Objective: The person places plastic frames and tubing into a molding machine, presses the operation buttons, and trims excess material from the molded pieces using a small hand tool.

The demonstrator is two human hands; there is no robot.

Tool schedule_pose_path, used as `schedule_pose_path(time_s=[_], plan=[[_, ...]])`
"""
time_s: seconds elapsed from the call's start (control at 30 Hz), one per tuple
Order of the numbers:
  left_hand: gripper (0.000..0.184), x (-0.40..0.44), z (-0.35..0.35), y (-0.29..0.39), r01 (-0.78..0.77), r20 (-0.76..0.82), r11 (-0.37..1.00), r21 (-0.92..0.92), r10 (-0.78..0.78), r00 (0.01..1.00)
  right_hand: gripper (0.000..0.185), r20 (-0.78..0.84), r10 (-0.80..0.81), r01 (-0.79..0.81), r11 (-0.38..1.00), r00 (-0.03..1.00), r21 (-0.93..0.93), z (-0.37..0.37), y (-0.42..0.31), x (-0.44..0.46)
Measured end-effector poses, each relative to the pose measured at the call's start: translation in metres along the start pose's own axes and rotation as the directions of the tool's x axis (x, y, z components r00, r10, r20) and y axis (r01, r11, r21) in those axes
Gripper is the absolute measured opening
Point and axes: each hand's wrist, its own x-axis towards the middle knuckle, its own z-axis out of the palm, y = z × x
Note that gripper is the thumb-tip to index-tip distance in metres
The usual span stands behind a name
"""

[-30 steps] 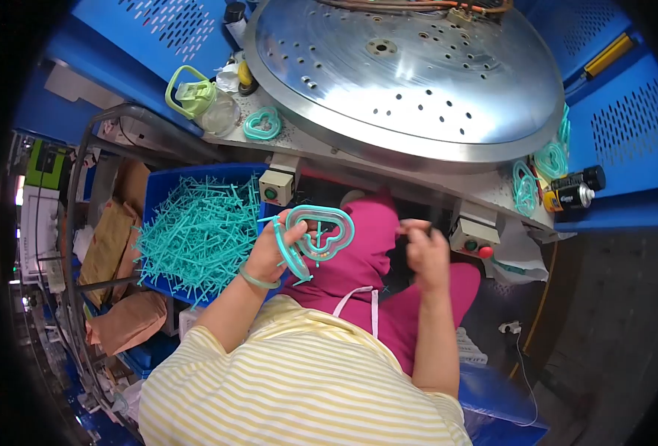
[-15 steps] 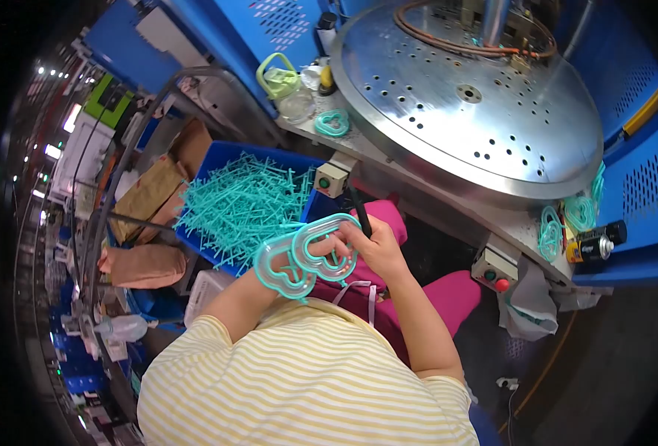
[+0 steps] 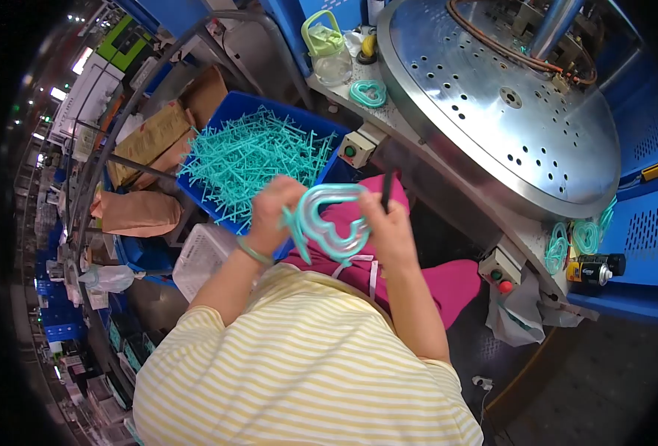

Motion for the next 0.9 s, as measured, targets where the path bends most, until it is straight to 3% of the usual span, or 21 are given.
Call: schedule_pose_path(time_s=[0.03, 0.07, 0.1, 0.13, 0.17, 0.2, 0.23, 0.27, 0.33, 0.4, 0.43, 0.47, 0.57, 0.6, 0.67, 0.73, 0.77, 0.83, 0.9], plan=[[0.011, 0.001, -0.007, -0.011, -0.018, -0.138, 0.989, 0.146, 0.038, 0.990, 0.024, 0.063, -0.062, 0.055, 0.994, 0.996, 0.099, -0.005, 0.002, 0.006], [0.011, 0.000, -0.011, -0.018, -0.025, -0.133, 0.990, 0.137, 0.043, 0.990, 0.024, 0.115, -0.138, 0.113, 0.973, 0.984, 0.200, -0.007, 0.003, 0.012], [0.012, -0.003, -0.015, -0.022, 0.079, -0.118, 0.994, -0.069, -0.086, 0.989, 0.023, 0.057, -0.172, 0.155, 0.962, 0.983, 0.224, 0.000, 0.008, 0.016], [0.012, -0.007, -0.017, -0.022, 0.189, -0.076, 0.945, -0.268, -0.217, 0.973, 0.023, 0.051, -0.086, 0.074, 0.977, 0.995, 0.200, 0.007, 0.000, 0.015], [0.015, -0.010, -0.008, -0.015, 0.235, 0.045, 0.848, -0.476, -0.243, 0.969, 0.023, 0.063, -0.098, 0.084, 0.977, 0.993, 0.197, 0.014, -0.001, 0.019], [0.019, -0.021, -0.010, -0.003, 0.523, 0.350, 0.610, -0.596, -0.389, 0.852, 0.023, 0.083, -0.114, 0.096, 0.976, 0.990, 0.195, 0.023, -0.002, 0.027], [0.025, -0.025, -0.009, 0.012, 0.603, 0.462, 0.521, -0.604, -0.388, 0.798, 0.023, 0.097, -0.118, 0.097, 0.976, 0.988, 0.193, 0.032, 0.002, 0.036], [0.029, -0.023, -0.006, 0.020, 0.678, 0.588, 0.295, -0.673, -0.344, 0.733, 0.023, 0.054, -0.136, 0.126, 0.979, 0.989, 0.158, 0.041, 0.008, 0.046], [0.028, -0.020, -0.005, 0.023, 0.701, 0.663, -0.064, -0.710, -0.394, 0.636, 0.024, 0.023, -0.149, 0.146, 0.982, 0.989, 0.117, 0.055, 0.012, 0.055], [0.026, -0.022, 0.005, 0.002, 0.602, 0.618, -0.161, -0.782, -0.327, 0.715, 0.024, -0.019, -0.217, 0.215, 0.975, 0.976, -0.053, 0.066, 0.012, 0.060], [0.023, -0.023, 0.008, -0.004, 0.605, 0.637, -0.215, -0.766, -0.378, 0.672, 0.024, -0.024, -0.270, 0.263, 0.953, 0.963, -0.149, 0.069, 0.015, 0.063], [0.020, -0.027, 0.011, -0.010, 0.603, 0.627, -0.203, -0.772, -0.399, 0.669, 0.026, -0.003, -0.280, 0.275, 0.944, 0.960, -0.182, 0.071, 0.016, 0.065], [0.015, -0.027, 0.002, -0.016, 0.623, 0.429, 0.276, -0.731, -0.524, 0.736, 0.025, 0.059, -0.226, 0.233, 0.952, 0.972, -0.198, 0.073, 0.018, 0.066], [0.015, -0.031, 0.008, -0.034, 0.618, 0.418, 0.274, -0.736, -0.534, 0.735, 0.027, 0.058, -0.222, 0.230, 0.945, 0.973, -0.233, 0.075, 0.019, 0.064], [0.013, -0.044, 0.028, -0.084, 0.175, 0.018, 0.255, -0.951, -0.519, 0.854, 0.029, 0.063, -0.213, 0.222, 0.936, 0.975, -0.272, 0.075, 0.022, 0.068], [0.018, -0.032, -0.001, -0.115, 0.521, 0.080, 0.375, -0.766, -0.749, 0.657, 0.029, -0.033, -0.245, 0.230, 0.942, 0.969, -0.246, 0.071, 0.027, 0.077], [0.018, -0.038, 0.001, -0.168, 0.238, -0.013, 0.252, -0.938, -0.712, 0.702, 0.027, -0.061, -0.222, 0.208, 0.961, 0.973, -0.181, 0.070, 0.026, 0.081], [0.019, -0.027, -0.038, -0.174, 0.455, -0.197, 0.582, -0.674, -0.735, 0.649, 0.026, -0.038, -0.199, 0.187, 0.960, 0.979, -0.207, 0.070, 0.024, 0.086], [0.024, -0.022, -0.062, -0.187, 0.554, -0.255, 0.685, -0.472, -0.708, 0.658, 0.018, 0.031, -0.197, 0.199, 0.953, 0.980, -0.229, 0.068, 0.026, 0.096]])
